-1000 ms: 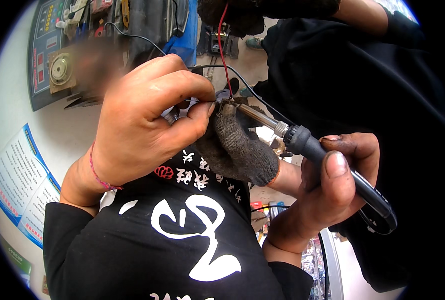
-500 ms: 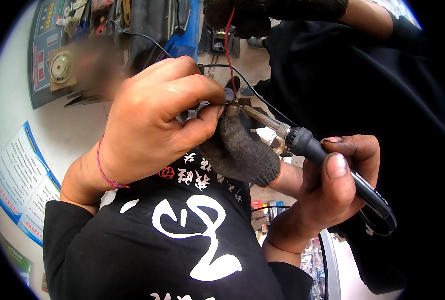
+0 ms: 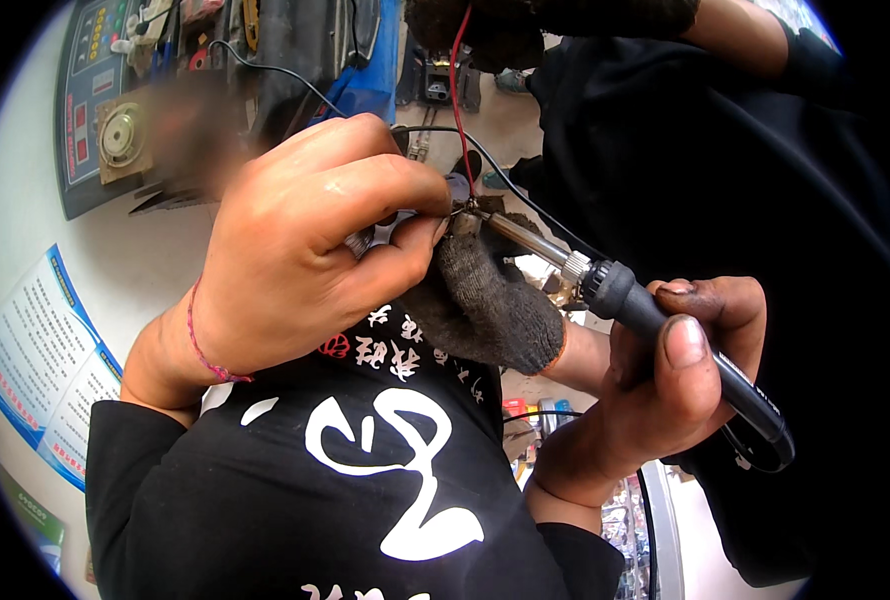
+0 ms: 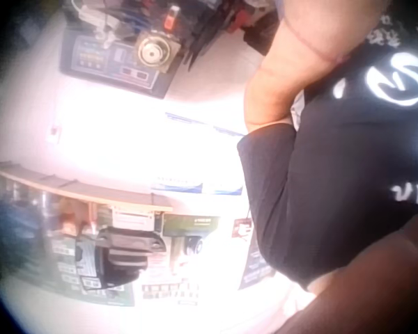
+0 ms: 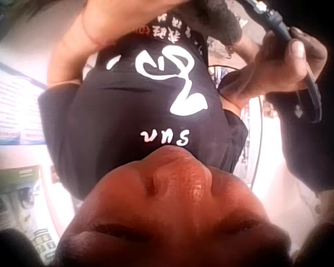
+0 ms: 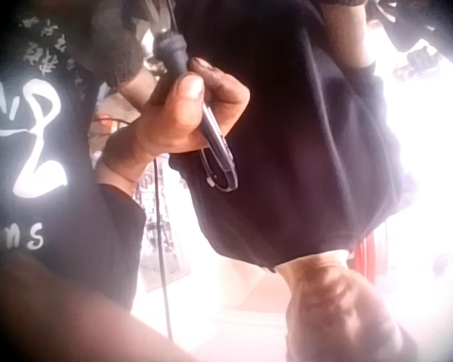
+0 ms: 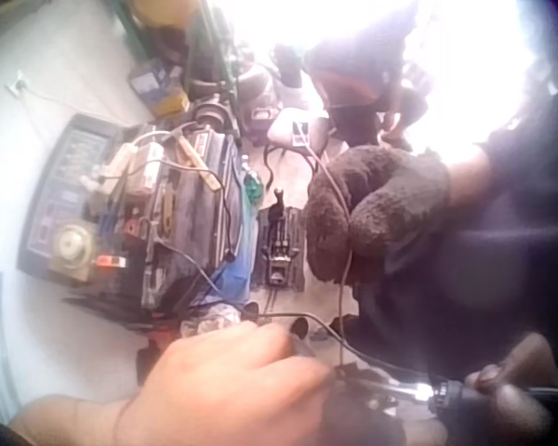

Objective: The person uses a soldering iron to apply solder to a small electronic component held in a clamp. They repeatedly heat the component and apply solder wire, then clean the iron tip with a sponge. The person also uses a small brush to clean the component and briefly handles a red tool box and a cardboard box.

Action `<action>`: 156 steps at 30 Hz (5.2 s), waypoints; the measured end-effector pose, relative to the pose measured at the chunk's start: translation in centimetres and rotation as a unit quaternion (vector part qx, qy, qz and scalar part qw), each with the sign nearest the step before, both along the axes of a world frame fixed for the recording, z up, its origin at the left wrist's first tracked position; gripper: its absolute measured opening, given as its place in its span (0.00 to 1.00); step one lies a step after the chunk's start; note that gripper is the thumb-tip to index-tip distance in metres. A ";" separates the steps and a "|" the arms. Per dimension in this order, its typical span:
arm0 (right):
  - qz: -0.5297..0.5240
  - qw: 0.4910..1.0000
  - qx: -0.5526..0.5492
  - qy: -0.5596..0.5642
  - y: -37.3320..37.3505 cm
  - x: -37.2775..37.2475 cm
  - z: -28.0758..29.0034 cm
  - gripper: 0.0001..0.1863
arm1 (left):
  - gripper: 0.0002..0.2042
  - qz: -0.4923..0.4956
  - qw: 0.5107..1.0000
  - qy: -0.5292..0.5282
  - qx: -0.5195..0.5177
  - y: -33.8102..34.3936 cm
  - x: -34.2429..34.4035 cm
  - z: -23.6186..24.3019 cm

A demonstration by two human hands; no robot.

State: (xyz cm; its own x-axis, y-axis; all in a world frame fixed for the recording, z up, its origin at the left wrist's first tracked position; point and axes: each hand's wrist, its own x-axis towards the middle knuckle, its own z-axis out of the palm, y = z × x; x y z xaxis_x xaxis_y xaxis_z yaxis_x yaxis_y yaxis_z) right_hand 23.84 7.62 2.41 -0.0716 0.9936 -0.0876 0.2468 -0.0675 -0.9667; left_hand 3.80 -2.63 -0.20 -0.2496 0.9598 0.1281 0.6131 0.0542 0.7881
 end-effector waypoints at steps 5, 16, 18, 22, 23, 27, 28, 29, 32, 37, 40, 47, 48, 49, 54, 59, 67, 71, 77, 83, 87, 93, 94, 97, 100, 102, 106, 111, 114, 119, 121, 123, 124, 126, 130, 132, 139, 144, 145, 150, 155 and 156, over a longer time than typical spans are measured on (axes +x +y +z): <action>0.018 1.000 -0.015 0.004 0.0 0.1 0.0 0.18 | 0.10 0.002 1.000 0.004 -0.006 -0.3 -0.1 0.1; 0.023 1.000 -0.013 0.006 0.2 0.2 -0.2 0.18 | 0.09 0.010 1.000 -0.005 0.000 -0.1 0.4 -0.5; 0.020 1.000 -0.009 0.001 0.2 0.3 -0.2 0.18 | 0.08 0.008 1.000 -0.006 0.000 0.0 0.4 -0.7; 0.013 1.000 0.010 -0.002 0.3 0.2 -0.3 0.18 | 0.08 0.008 1.000 -0.004 0.002 0.3 0.5 -0.8; 0.019 1.000 0.002 0.007 0.4 0.3 -0.2 0.17 | 0.07 0.006 1.000 -0.003 0.002 0.5 0.5 -0.8; 0.038 0.999 -0.006 0.036 0.5 0.4 -0.4 0.16 | 0.07 0.011 1.000 0.010 0.008 0.5 0.6 -1.1; 0.036 0.999 -0.002 0.037 0.5 0.4 -0.4 0.16 | 0.07 0.010 1.000 0.011 0.009 0.6 0.6 -1.2; 0.035 0.999 -0.002 0.036 0.5 0.4 -0.4 0.16 | 0.07 0.008 1.000 0.011 0.010 0.7 0.6 -1.2; 0.034 0.999 -0.002 0.037 0.5 0.5 -0.3 0.16 | 0.07 0.005 1.000 0.014 0.006 1.0 0.6 -1.1; 0.026 0.999 -0.010 0.044 0.6 0.5 -0.2 0.16 | 0.07 -0.002 1.000 0.004 0.001 1.1 0.7 -0.9; -0.007 1.000 0.009 0.007 0.6 0.4 -0.6 0.17 | 0.07 -0.009 1.000 0.003 0.001 1.2 0.6 -0.9; 0.001 1.000 -0.020 0.014 0.7 0.6 -0.3 0.17 | 0.07 -0.024 1.000 0.008 -0.010 1.4 0.5 -0.9; -0.005 1.000 -0.006 0.013 0.8 0.4 -0.6 0.17 | 0.07 -0.024 1.000 0.008 -0.012 1.4 0.5 -0.9; -0.011 1.000 0.007 0.011 0.8 0.4 -0.7 0.17 | 0.07 -0.024 1.000 0.009 -0.014 1.4 0.5 -0.9; 0.060 0.995 -0.003 0.081 1.4 1.8 -0.9 0.15 | 0.07 -0.031 0.999 0.007 -0.022 1.8 0.5 -0.7; 0.065 0.991 -0.002 0.115 1.5 2.2 -1.7 0.14 | 0.07 -0.033 0.999 0.001 -0.032 1.6 0.3 -0.6; -0.026 0.993 -0.005 0.115 1.1 2.0 -1.4 0.13 | 0.07 -0.061 0.995 -0.044 -0.067 1.5 -0.4 0.0; 0.041 0.980 -0.015 0.193 1.2 3.4 -1.9 0.14 | 0.07 -0.041 0.994 -0.079 -0.059 0.4 -0.8 0.3; 0.187 0.907 0.014 0.376 0.7 4.4 -1.2 0.15 | 0.07 -0.032 0.968 -0.245 -0.029 -1.4 -1.3 1.4; 0.361 0.812 0.116 0.443 0.5 1.2 -2.3 0.19 | 0.09 -0.042 0.943 -0.330 0.006 -4.3 0.0 1.4; 0.342 0.868 0.074 0.353 -1.9 1.1 -0.9 0.17 | 0.10 -0.072 0.918 -0.389 0.001 -5.3 0.1 1.1; 0.284 0.916 0.100 0.263 -3.9 0.2 0.6 0.18 | 0.11 -0.083 0.911 -0.403 0.024 -4.9 -0.2 1.2; 0.281 0.917 0.098 0.264 -4.2 0.3 0.6 0.19 | 0.11 -0.087 0.911 -0.402 0.029 -4.8 -0.4 1.3; 0.262 0.921 0.090 0.273 -4.7 0.3 0.5 0.20 | 0.10 -0.096 0.903 -0.416 0.044 -4.5 -0.3 1.5; 0.194 0.935 0.066 0.288 -6.3 0.1 0.6 0.25 | 0.10 -0.118 0.896 -0.425 0.044 -4.3 0.0 1.9; 0.197 0.932 0.072 0.295 -6.7 0.2 0.3 0.33 | 0.11 -0.127 0.903 -0.410 0.030 -4.3 0.6 2.2; 0.304 0.896 0.124 0.299 -5.6 0.0 -1.9 0.35 | 0.12 -0.123 0.910 -0.396 0.009 -3.8 1.3 2.8; 0.401 0.818 0.110 0.397 -3.0 0.9 -3.2 0.21 | 0.13 -0.113 0.934 -0.338 0.006 -3.7 2.3 3.5; 0.269 0.898 0.058 0.342 -4.1 0.9 -0.8 0.07 | 0.12 -0.101 0.951 -0.293 0.007 -3.8 2.8 3.4; 0.163 0.909 -0.002 0.384 -3.1 2.2 -0.5 0.06 | 0.10 -0.067 0.956 -0.284 -0.017 -4.7 2.1 3.6; 0.148 0.890 0.015 0.430 -2.9 2.4 -1.0 0.09 | 0.09 -0.039 0.961 -0.271 -0.026 -5.2 1.7 3.3; 0.132 0.885 0.041 0.446 -2.9 2.5 -1.1 0.11 | 0.08 -0.006 0.963 -0.266 -0.050 -5.7 1.6 3.3; 0.118 0.883 0.056 0.450 -2.9 2.6 -1.1 0.12 | 0.07 0.000 0.965 -0.257 -0.051 -5.9 1.5 3.0; 0.119 0.874 0.088 0.462 -2.7 2.9 -1.5 0.14 | 0.07 0.015 0.965 -0.254 -0.065 -6.4 1.4 2.8; 0.117 0.860 0.110 0.484 -2.0 4.1 -3.3 0.20 | 0.06 0.047 0.951 -0.285 -0.109 -7.1 1.3 2.5; 0.116 0.852 0.117 0.496 -1.6 4.5 -4.2 0.24 | 0.06 0.077 0.933 -0.324 -0.136 -7.3 1.6 2.7; 0.124 0.837 -0.028 0.532 -1.1 4.2 -4.4 0.21 | 0.06 0.085 0.935 -0.314 -0.140 -7.8 1.9 2.6; 0.082 0.804 -0.109 0.579 -0.7 2.2 -2.6 0.18 | 0.07 0.123 0.913 -0.366 -0.133 -8.6 2.1 2.8; 0.051 0.803 -0.137 0.578 -0.6 1.5 -1.8 0.18 | 0.07 0.123 0.915 -0.365 -0.123 -8.8 2.0 2.8; 0.218 0.724 -0.257 0.602 0.7 1.5 -2.2 0.14 | 0.07 0.164 0.884 -0.429 -0.092 -10.5 0.9 1.8; 0.199 0.737 -0.234 0.602 -0.4 -1.8 -0.2 0.14 | 0.07 0.159 0.872 -0.456 -0.084 -11.8 -1.7 -0.2; 0.191 0.745 -0.233 0.595 -0.5 -2.7 0.0 0.14 | 0.07 0.158 0.865 -0.470 -0.079 -12.0 -2.1 -0.8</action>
